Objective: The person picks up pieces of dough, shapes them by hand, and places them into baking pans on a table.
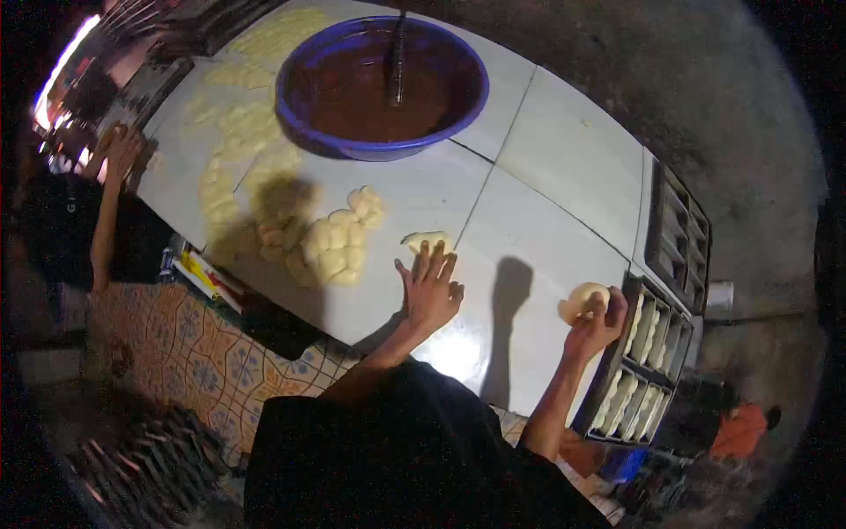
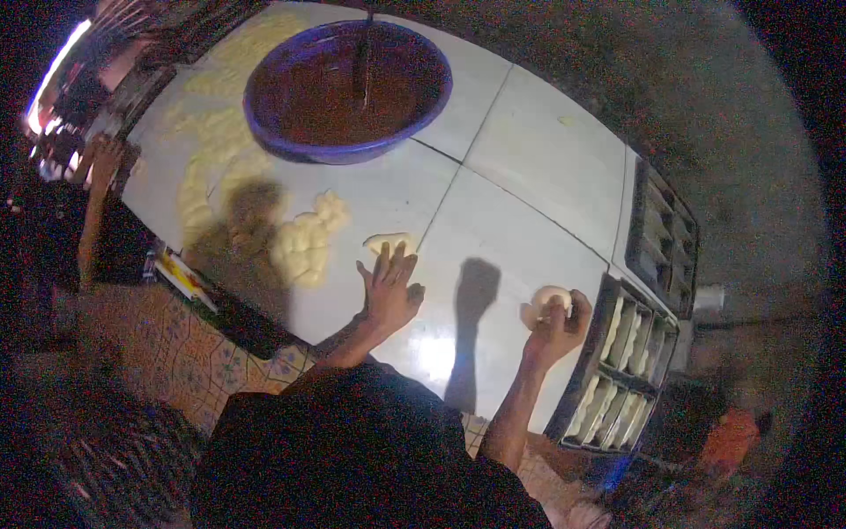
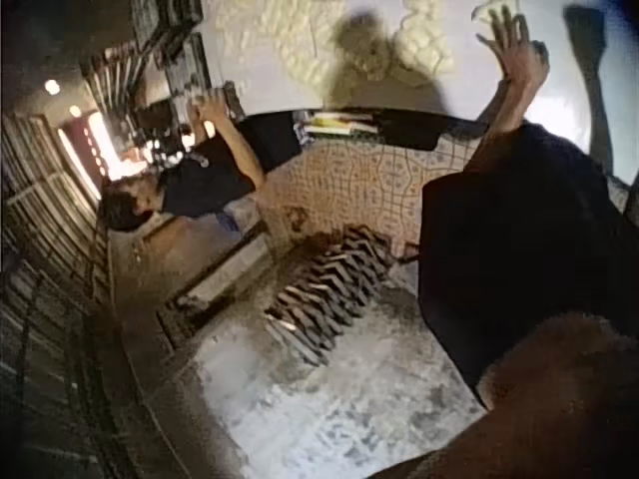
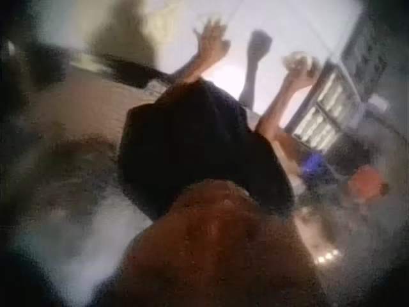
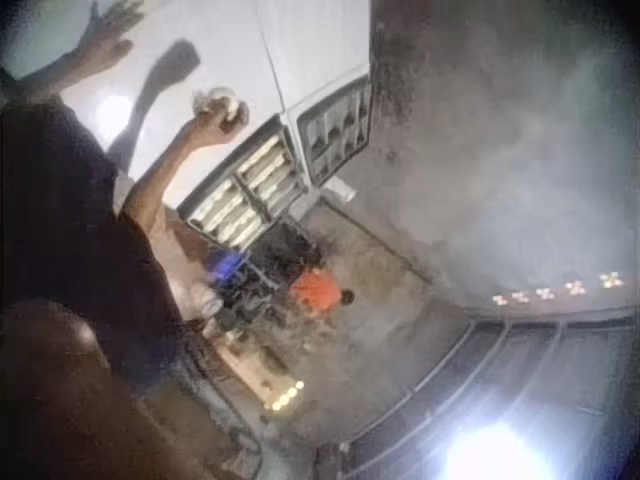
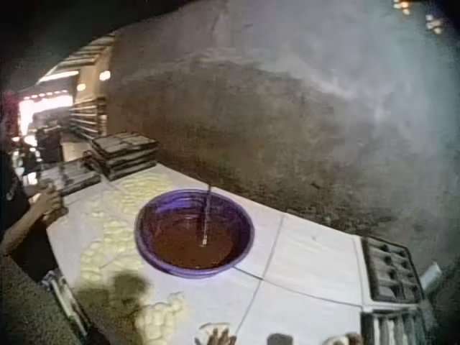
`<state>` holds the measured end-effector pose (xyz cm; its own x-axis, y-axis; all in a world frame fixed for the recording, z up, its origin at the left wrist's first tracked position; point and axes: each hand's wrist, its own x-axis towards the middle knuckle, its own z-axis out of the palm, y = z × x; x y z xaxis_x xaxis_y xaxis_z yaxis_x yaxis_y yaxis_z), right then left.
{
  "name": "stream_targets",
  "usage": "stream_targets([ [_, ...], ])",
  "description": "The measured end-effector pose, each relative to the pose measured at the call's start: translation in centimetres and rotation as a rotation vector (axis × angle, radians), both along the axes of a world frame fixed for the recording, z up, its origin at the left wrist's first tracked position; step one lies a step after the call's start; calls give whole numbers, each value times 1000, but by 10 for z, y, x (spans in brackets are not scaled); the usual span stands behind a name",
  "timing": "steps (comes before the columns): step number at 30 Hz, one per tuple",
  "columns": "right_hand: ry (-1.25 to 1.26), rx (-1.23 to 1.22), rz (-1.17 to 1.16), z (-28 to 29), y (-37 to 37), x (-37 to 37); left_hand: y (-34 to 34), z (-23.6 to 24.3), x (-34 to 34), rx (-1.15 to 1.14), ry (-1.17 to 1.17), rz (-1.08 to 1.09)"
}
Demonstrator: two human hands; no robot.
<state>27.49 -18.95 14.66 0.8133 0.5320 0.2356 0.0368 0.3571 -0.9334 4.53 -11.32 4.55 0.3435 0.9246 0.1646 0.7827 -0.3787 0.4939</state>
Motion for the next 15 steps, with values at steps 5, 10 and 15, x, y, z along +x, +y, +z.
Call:
stream_targets([
  [5, -456, -359, -67, 31, -24, -17, -24, 46, 14, -168, -562, -338],
  [10, -356, -389, 405, 20, -16, -84, -46, 60, 31, -437, -622, -356],
  [15, -15, -4, 104, 27, -24, -54, -41, 27, -10, -399, -715, -386],
])
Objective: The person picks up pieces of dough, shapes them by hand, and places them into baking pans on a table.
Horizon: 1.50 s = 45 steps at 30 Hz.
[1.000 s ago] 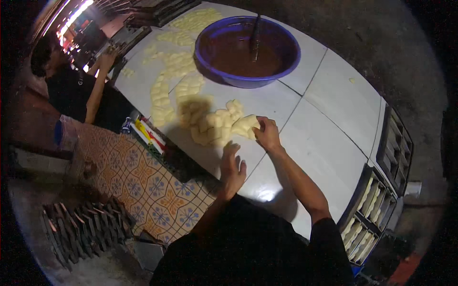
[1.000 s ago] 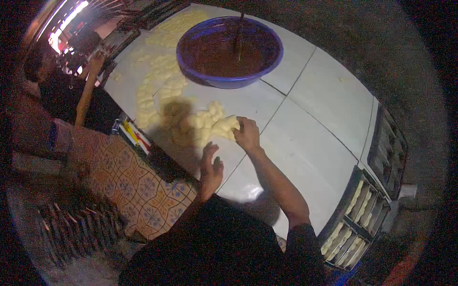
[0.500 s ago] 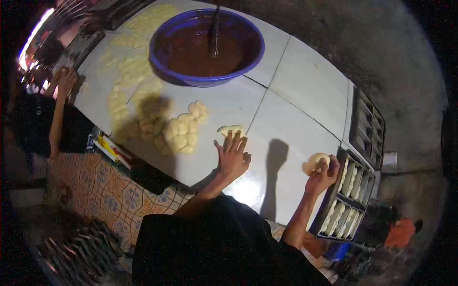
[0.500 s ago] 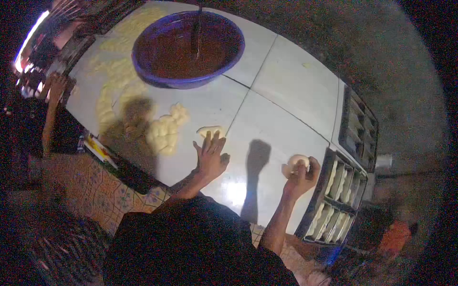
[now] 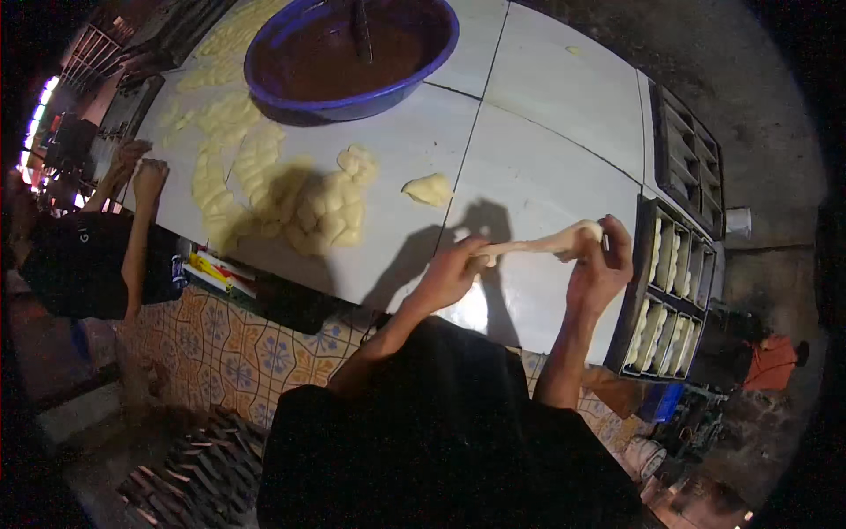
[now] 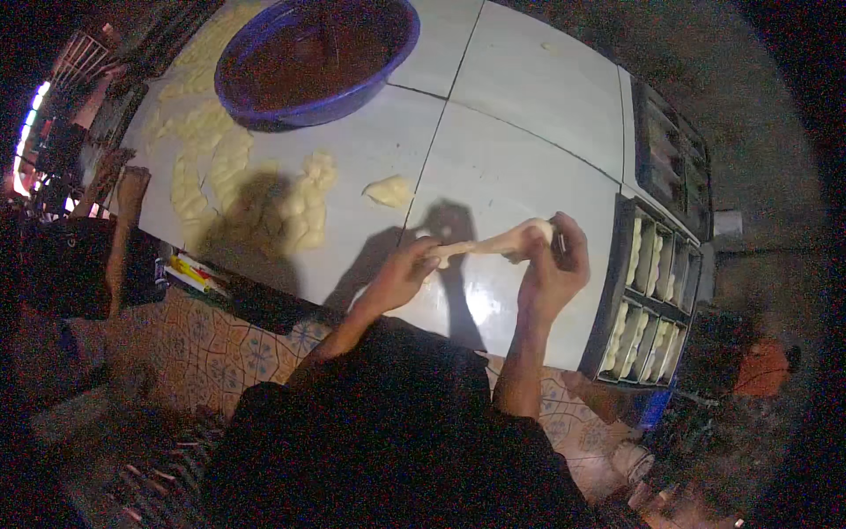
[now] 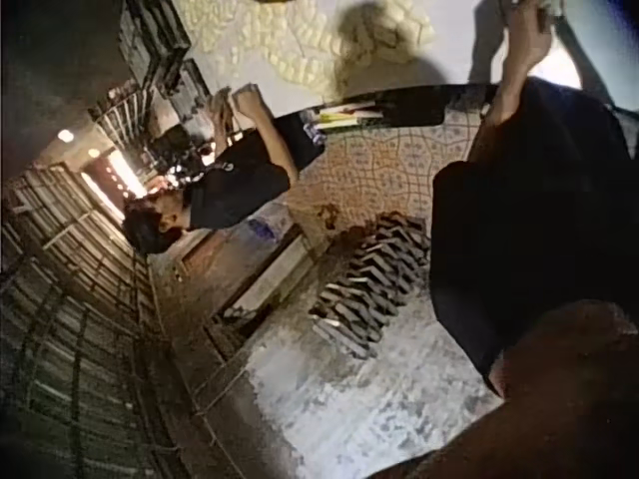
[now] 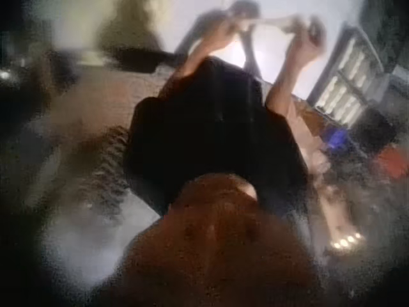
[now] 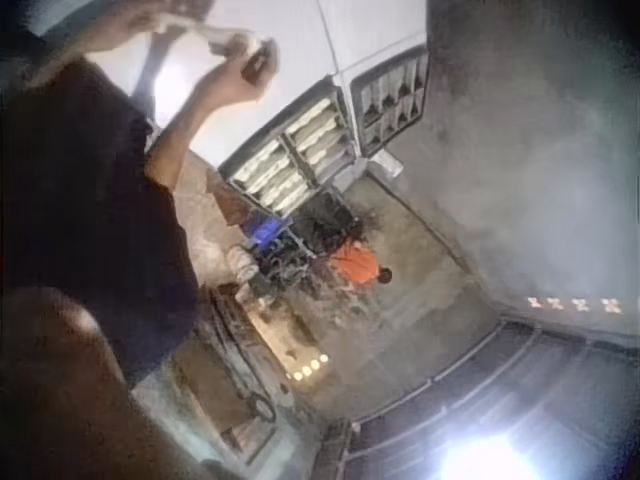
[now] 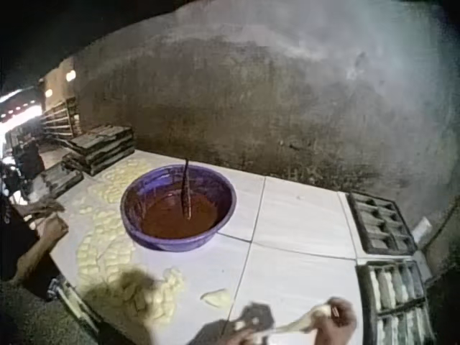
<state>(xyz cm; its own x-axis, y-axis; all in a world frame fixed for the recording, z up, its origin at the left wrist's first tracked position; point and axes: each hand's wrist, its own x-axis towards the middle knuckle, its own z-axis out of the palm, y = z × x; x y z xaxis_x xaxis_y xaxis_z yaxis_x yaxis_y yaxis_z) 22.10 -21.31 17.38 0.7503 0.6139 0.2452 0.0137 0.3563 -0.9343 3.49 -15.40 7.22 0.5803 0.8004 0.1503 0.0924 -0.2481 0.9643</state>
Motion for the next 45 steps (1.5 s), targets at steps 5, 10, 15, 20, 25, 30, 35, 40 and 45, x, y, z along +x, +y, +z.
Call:
stream_targets([
  [5, -9, 190, -18, -12, -2, 46, 4, -20, -50, -1350, -1030, -90],
  [10, -468, -727, 344, -72, 10, 1, 6, -22, -60, -1277, -1060, -305],
  [15, -394, -485, 796, -74, 15, -66, 2, -14, -46, -1108, -625, -278],
  [20, -396, -660, 652, -52, 12, -45, 4, -6, -65, -994, -585, -418],
  [25, -304, -172, -113, -49, -6, 25, 14, -16, -97, -968, -766, -107],
  [30, -478, -745, 508, -69, -16, -26, 24, -13, -61, -805, -841, -22],
  [35, -268, -359, 623, -68, 26, -88, 16, 13, -11, -336, -498, 139],
  [40, -421, -261, 441, -57, 46, -91, 16, 22, -27, 100, -137, 430],
  [45, -345, -264, 560, -48, 67, -80, 12, 22, -27, -172, -286, 459],
])
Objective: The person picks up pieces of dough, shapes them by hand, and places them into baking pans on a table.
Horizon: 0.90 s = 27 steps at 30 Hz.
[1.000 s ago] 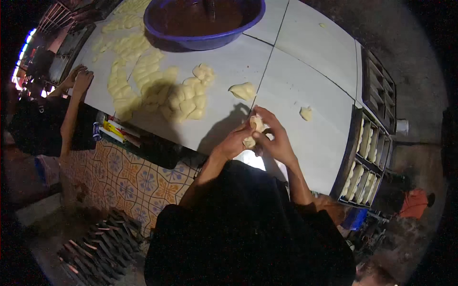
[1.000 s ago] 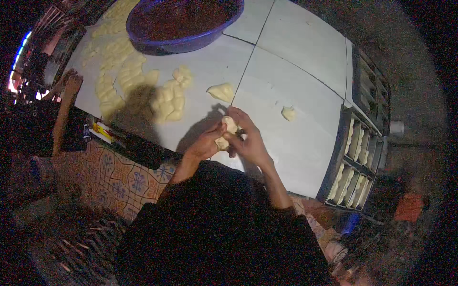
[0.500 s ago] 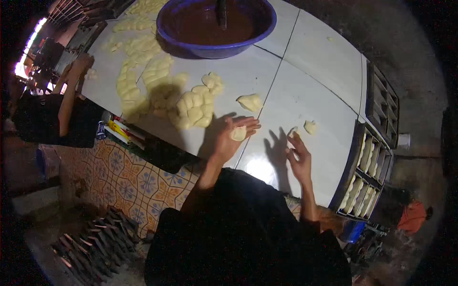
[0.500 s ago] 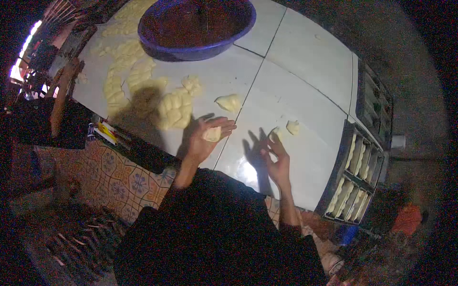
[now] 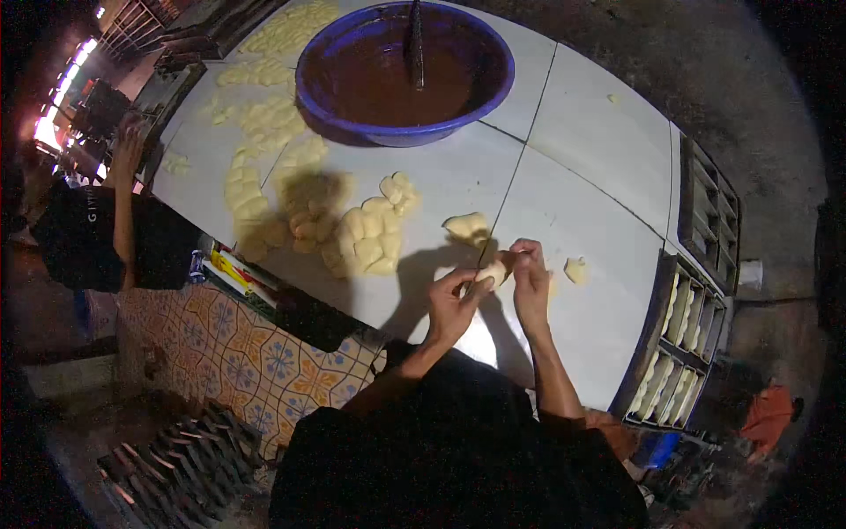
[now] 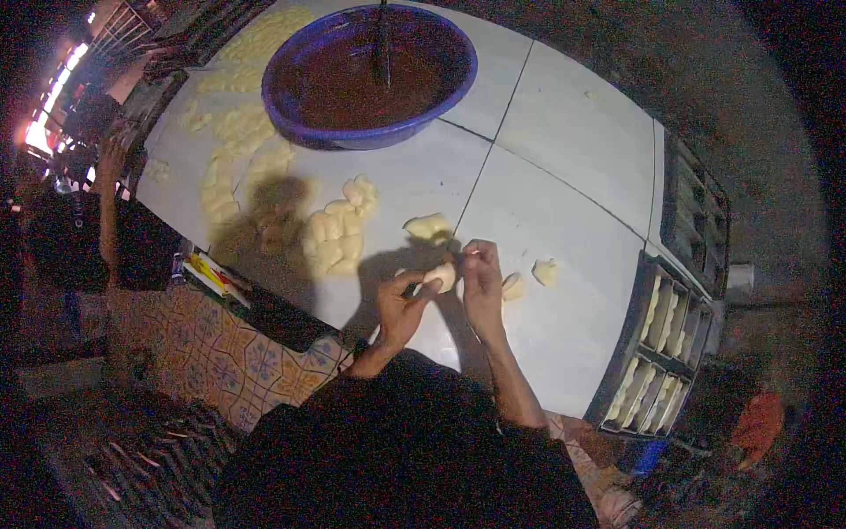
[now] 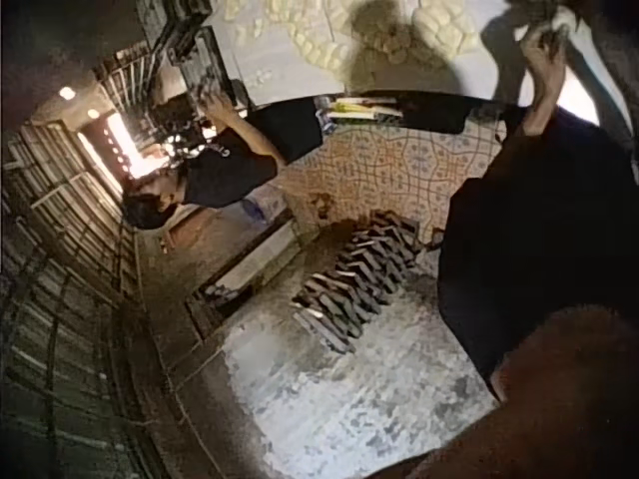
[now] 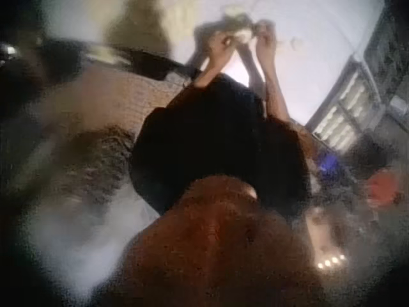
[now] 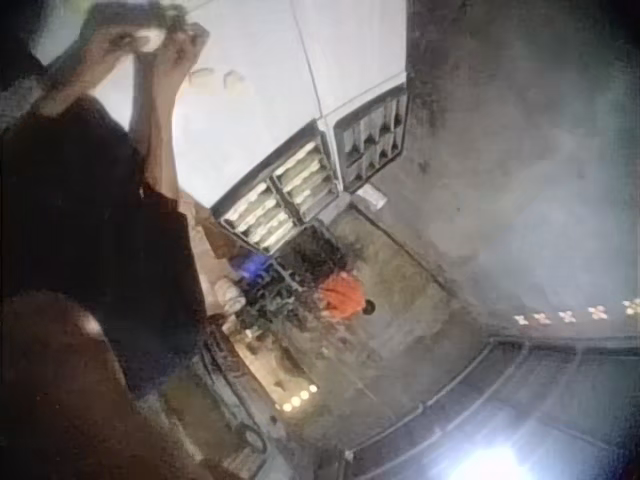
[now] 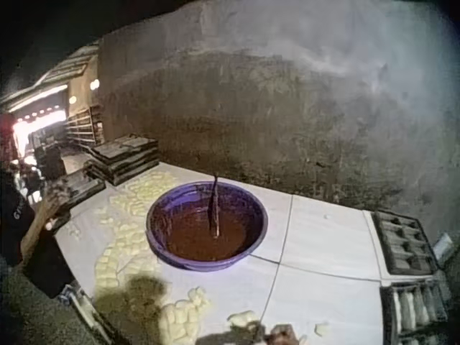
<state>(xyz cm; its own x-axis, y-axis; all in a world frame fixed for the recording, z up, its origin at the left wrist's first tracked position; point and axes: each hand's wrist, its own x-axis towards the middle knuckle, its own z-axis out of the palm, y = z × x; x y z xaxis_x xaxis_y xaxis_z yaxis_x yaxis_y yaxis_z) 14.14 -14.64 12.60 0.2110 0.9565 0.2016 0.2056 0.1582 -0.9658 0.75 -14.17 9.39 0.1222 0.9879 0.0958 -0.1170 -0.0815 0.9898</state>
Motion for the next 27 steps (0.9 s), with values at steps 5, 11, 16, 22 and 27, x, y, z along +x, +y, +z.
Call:
stream_targets([
  [5, -113, 20, 253, -5, 13, 3, 10, -3, 16, -813, -1130, -234],
  [11, 645, -199, 232, -18, 31, 29, 76, 25, 22, -704, -1289, -804],
  [16, 643, -108, 94, -29, 38, 42, 273, 44, 12, 39, -97, -240],
  [22, 448, -88, 96, -55, 39, 38, 396, 13, 0, -358, 948, -451],
  [27, 535, -91, 86, -59, 43, 32, 353, 48, 2, -367, 774, -522],
])
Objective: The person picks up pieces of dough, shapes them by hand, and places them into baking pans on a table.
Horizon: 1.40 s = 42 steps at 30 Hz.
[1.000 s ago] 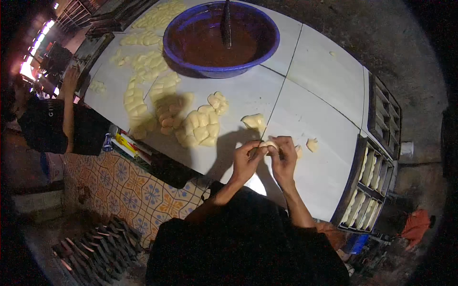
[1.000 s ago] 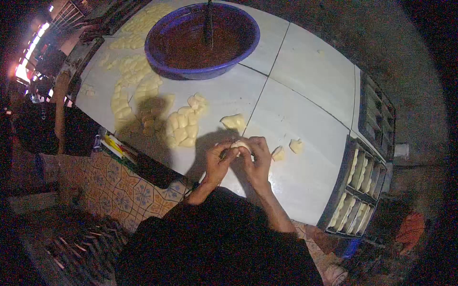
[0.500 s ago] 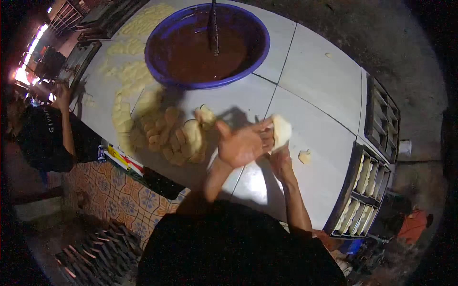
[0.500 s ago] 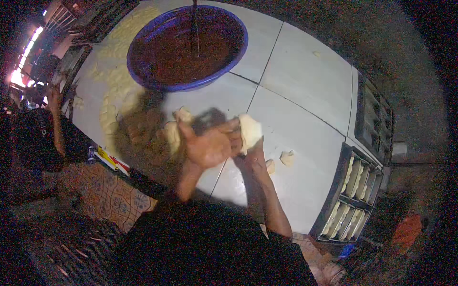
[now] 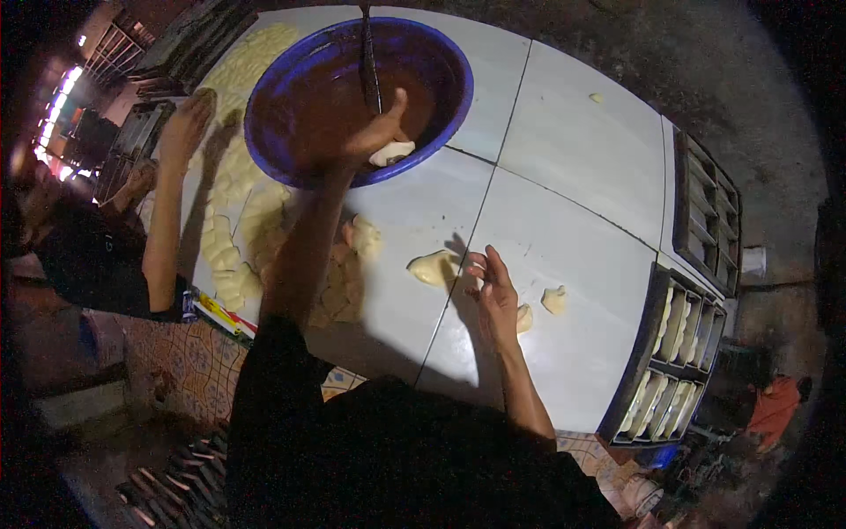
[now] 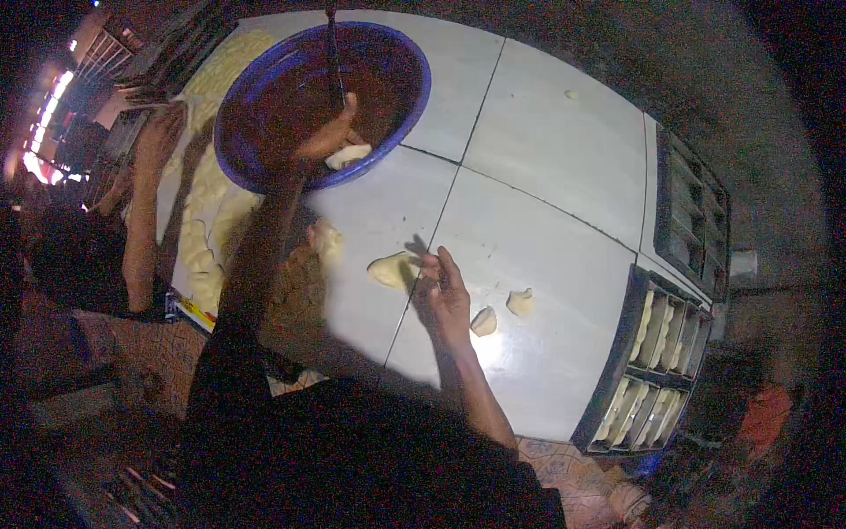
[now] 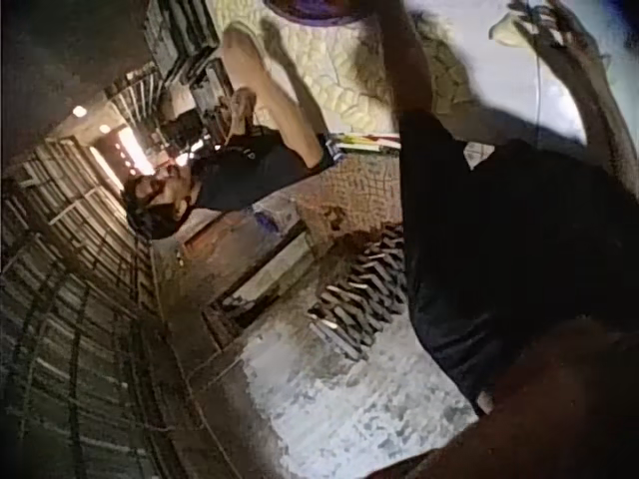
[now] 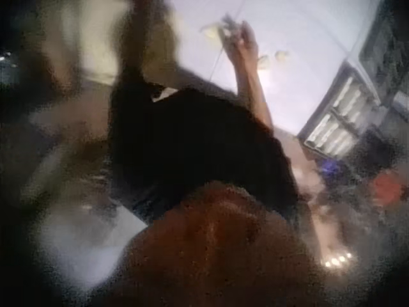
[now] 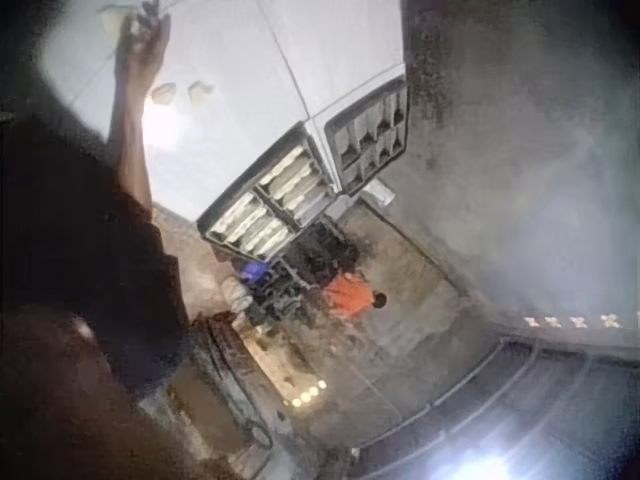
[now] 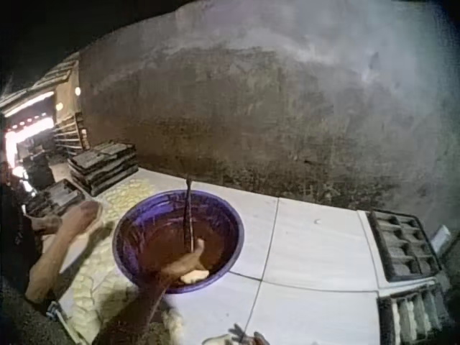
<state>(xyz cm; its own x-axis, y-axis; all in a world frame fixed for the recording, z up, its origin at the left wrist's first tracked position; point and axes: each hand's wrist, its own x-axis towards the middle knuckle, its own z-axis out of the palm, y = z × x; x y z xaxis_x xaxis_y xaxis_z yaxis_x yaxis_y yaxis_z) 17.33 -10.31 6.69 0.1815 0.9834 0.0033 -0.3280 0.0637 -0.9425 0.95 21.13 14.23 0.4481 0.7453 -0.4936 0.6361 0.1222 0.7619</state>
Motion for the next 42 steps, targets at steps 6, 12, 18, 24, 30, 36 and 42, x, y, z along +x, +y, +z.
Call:
stream_targets([
  [6, 667, -161, -44, 23, 4, -3, -165, 30, 13, -578, -1035, 93],
  [12, 352, -322, -252, 29, -23, -18, -272, -23, 28, -442, -781, 591],
  [18, -1135, 83, -171, 23, -70, -13, -325, -48, 23, 3, -640, 300],
  [24, -494, 50, -375, 21, -87, -5, -351, -44, 22, -281, -819, 219],
  [30, -788, 73, -157, 31, -111, -4, -372, -55, 26, -140, -709, 407],
  [36, -446, -174, -244, 30, -121, -9, -379, -67, 29, 76, -626, 262],
  [42, -137, -374, 348, 33, -133, 22, -387, -51, 23, 98, -915, 165],
])
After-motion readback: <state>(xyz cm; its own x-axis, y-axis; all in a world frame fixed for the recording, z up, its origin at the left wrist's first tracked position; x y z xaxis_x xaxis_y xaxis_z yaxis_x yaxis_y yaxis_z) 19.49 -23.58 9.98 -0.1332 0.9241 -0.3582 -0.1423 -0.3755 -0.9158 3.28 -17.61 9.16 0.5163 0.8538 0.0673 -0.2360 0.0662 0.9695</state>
